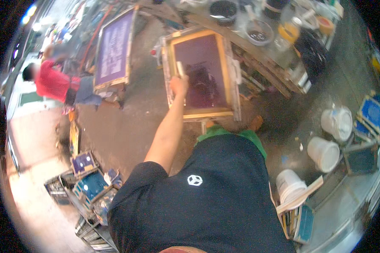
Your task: The person uses a squeegee to spread purple ink across a screen printing frame placed on a drying rack. They repeatedly pull the ink across the mesh to ensure even coverage. Later, the person moves to a workbench, picks up a bucket of liquid, and pours it onto the screen to clean the squeegee and the mesh.
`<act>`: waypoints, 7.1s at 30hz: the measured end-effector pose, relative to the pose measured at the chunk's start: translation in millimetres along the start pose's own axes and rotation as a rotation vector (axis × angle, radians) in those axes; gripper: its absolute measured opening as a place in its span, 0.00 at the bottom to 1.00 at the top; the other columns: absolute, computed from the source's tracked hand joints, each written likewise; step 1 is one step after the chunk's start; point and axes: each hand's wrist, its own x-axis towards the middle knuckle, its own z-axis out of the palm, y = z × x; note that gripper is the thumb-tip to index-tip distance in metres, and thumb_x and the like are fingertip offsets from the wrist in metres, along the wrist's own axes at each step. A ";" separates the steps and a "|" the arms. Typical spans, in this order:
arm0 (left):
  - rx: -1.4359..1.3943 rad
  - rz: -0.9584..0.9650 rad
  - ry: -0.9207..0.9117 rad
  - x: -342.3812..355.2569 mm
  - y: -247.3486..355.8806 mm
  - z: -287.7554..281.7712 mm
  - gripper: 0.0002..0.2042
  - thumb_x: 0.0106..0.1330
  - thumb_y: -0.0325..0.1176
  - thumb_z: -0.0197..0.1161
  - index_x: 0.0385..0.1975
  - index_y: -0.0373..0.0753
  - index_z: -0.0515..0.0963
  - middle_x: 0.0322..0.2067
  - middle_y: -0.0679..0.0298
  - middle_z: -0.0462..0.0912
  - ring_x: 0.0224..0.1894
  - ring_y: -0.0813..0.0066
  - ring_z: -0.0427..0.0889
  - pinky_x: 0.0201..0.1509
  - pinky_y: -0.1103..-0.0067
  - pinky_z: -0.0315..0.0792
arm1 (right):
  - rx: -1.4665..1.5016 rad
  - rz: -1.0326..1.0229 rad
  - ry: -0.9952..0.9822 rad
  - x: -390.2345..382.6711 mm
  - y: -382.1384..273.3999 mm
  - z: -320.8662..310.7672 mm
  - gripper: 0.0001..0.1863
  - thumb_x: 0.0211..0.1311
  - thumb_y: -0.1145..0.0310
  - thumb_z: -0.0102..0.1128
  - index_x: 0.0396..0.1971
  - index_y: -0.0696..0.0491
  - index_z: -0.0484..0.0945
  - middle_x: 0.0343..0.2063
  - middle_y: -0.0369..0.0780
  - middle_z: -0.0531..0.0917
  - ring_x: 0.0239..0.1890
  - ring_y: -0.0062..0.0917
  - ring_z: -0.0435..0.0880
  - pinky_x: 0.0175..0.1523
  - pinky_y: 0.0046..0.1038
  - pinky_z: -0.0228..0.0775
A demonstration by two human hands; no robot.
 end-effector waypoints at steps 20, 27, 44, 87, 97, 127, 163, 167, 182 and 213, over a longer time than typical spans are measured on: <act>0.127 1.000 -0.508 -10.3 -13.9 8.6 0.21 0.51 0.27 0.67 0.47 0.50 0.85 0.42 0.56 0.87 0.46 0.53 0.84 0.51 0.63 0.77 | 0.120 -0.037 0.000 5.8 -27.2 23.7 0.26 0.75 0.55 0.52 0.63 0.57 0.68 0.58 0.42 0.76 0.57 0.29 0.75 0.65 0.32 0.64; 0.264 1.084 -0.529 -103.4 -72.7 -21.2 0.32 0.49 0.29 0.72 0.59 0.48 0.77 0.60 0.67 0.79 0.58 0.63 0.76 0.58 0.67 0.72 | 0.121 -0.050 -0.004 7.0 -32.3 28.3 0.25 0.75 0.55 0.52 0.63 0.57 0.69 0.57 0.42 0.76 0.57 0.29 0.75 0.65 0.32 0.64; 0.110 0.927 -0.332 -124.3 -117.6 -74.4 0.29 0.50 0.20 0.67 0.55 0.49 0.82 0.58 0.67 0.82 0.60 0.64 0.78 0.62 0.67 0.71 | 0.123 -0.038 0.024 4.1 -41.2 37.8 0.25 0.75 0.55 0.52 0.62 0.56 0.70 0.55 0.41 0.77 0.55 0.28 0.76 0.63 0.31 0.66; 0.087 0.840 -0.185 -127.8 -151.1 -71.6 0.24 0.53 0.21 0.64 0.52 0.47 0.82 0.54 0.62 0.84 0.60 0.61 0.80 0.60 0.68 0.73 | 0.236 0.010 -0.020 -34.1 -33.0 44.9 0.23 0.74 0.54 0.53 0.59 0.55 0.73 0.51 0.40 0.79 0.52 0.26 0.77 0.60 0.29 0.69; 0.108 0.814 -0.135 61.8 -50.8 -17.9 0.25 0.52 0.20 0.64 0.53 0.47 0.82 0.54 0.63 0.83 0.57 0.67 0.82 0.59 0.72 0.76 | 0.342 -0.018 0.020 -68.0 -22.5 44.6 0.23 0.74 0.53 0.53 0.58 0.55 0.73 0.50 0.39 0.79 0.51 0.26 0.78 0.59 0.29 0.69; 0.218 0.382 -0.229 -102.5 -125.6 -77.0 0.24 0.54 0.24 0.65 0.54 0.46 0.81 0.44 0.54 0.86 0.43 0.55 0.86 0.48 0.63 0.76 | 0.454 0.162 -0.013 -118.9 14.1 23.4 0.22 0.74 0.53 0.53 0.56 0.54 0.75 0.48 0.38 0.81 0.49 0.25 0.79 0.57 0.28 0.71; 0.205 0.879 -0.288 -158.8 -155.8 -88.3 0.32 0.46 0.18 0.67 0.56 0.46 0.79 0.58 0.61 0.81 0.62 0.64 0.78 0.53 0.69 0.72 | 0.450 0.192 -0.027 -124.4 11.7 18.0 0.21 0.74 0.52 0.54 0.53 0.54 0.77 0.44 0.37 0.82 0.46 0.23 0.80 0.54 0.27 0.74; 0.206 0.818 -0.149 -102.3 -148.9 -68.5 0.27 0.51 0.20 0.65 0.54 0.46 0.81 0.57 0.62 0.82 0.60 0.64 0.80 0.51 0.69 0.74 | 0.467 0.196 -0.026 -126.2 15.4 21.3 0.21 0.74 0.52 0.54 0.53 0.54 0.78 0.44 0.37 0.82 0.45 0.23 0.80 0.54 0.26 0.74; 0.338 0.714 -0.350 -103.6 -177.9 -61.3 0.28 0.51 0.22 0.69 0.56 0.45 0.80 0.58 0.61 0.80 0.60 0.67 0.79 0.52 0.71 0.74 | 0.550 0.193 0.016 -131.6 21.5 28.7 0.21 0.73 0.51 0.55 0.52 0.53 0.78 0.43 0.36 0.83 0.44 0.23 0.81 0.52 0.26 0.75; 0.144 0.283 -0.288 -127.4 -53.8 -10.2 0.22 0.51 0.38 0.69 0.49 0.44 0.84 0.36 0.51 0.86 0.40 0.51 0.85 0.47 0.61 0.77 | 0.553 0.230 0.011 -132.3 10.9 20.8 0.20 0.70 0.49 0.58 0.48 0.52 0.79 0.41 0.37 0.84 0.42 0.26 0.82 0.49 0.29 0.77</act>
